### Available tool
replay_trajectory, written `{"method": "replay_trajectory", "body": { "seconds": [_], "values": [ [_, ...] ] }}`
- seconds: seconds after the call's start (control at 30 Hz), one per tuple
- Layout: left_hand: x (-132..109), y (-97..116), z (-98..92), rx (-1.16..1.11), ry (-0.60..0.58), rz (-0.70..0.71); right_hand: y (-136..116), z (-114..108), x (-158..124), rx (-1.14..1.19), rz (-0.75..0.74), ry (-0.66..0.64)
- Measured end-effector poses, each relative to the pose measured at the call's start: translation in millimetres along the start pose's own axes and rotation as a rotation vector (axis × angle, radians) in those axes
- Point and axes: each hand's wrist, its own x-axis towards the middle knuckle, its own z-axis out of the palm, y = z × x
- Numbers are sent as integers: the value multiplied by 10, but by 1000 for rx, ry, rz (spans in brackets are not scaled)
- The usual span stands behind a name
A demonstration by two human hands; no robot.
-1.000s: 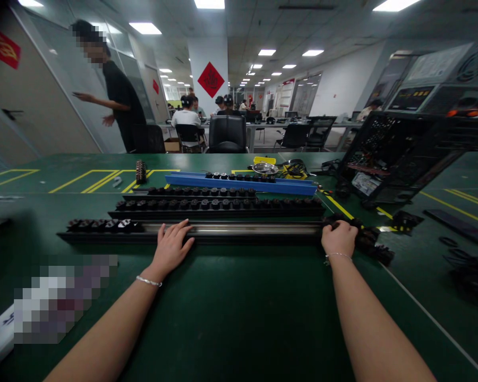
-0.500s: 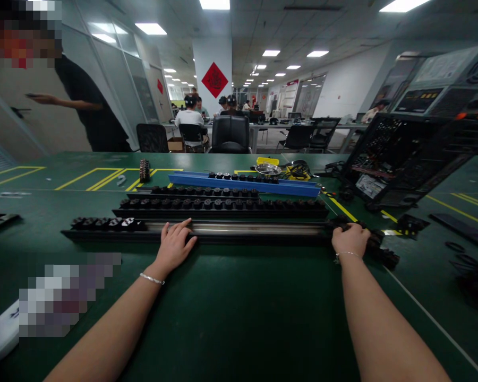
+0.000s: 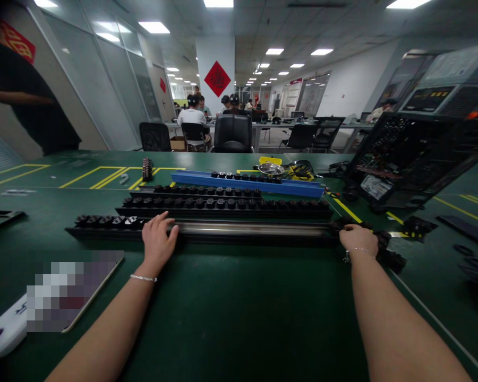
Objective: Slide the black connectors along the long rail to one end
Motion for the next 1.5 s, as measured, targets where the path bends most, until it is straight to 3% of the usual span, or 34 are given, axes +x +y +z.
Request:
{"method": "replay_trajectory", "body": {
  "seconds": [0.13,0.23,0.33,0.43,0.5,0.63,0.77,1.07,1.37,1.5],
  "values": [
    [87,-217,-90,67,154,-316,-28,-32,10,0,29,-13],
    [105,-300,-99,77,144,-505,-51,-50,-68,-13,19,17],
    [99,-321,-71,64,106,-588,-85,-15,-206,-2,-86,136],
    [93,-326,-46,65,96,-597,-132,82,-349,42,-275,218],
    [91,-331,-40,68,96,-602,-160,154,-425,85,-345,196],
    [85,-349,-41,66,84,-601,-173,230,-513,190,-201,84],
    [83,-369,-32,42,82,-605,-136,226,-542,294,-117,51],
    [84,-377,-22,6,86,-638,-75,316,-569,461,-18,154],
    [76,-320,-41,18,96,-610,-110,282,-614,471,15,140],
    [79,-313,-49,10,84,-604,-36,327,-502,503,35,160]
  ]
}}
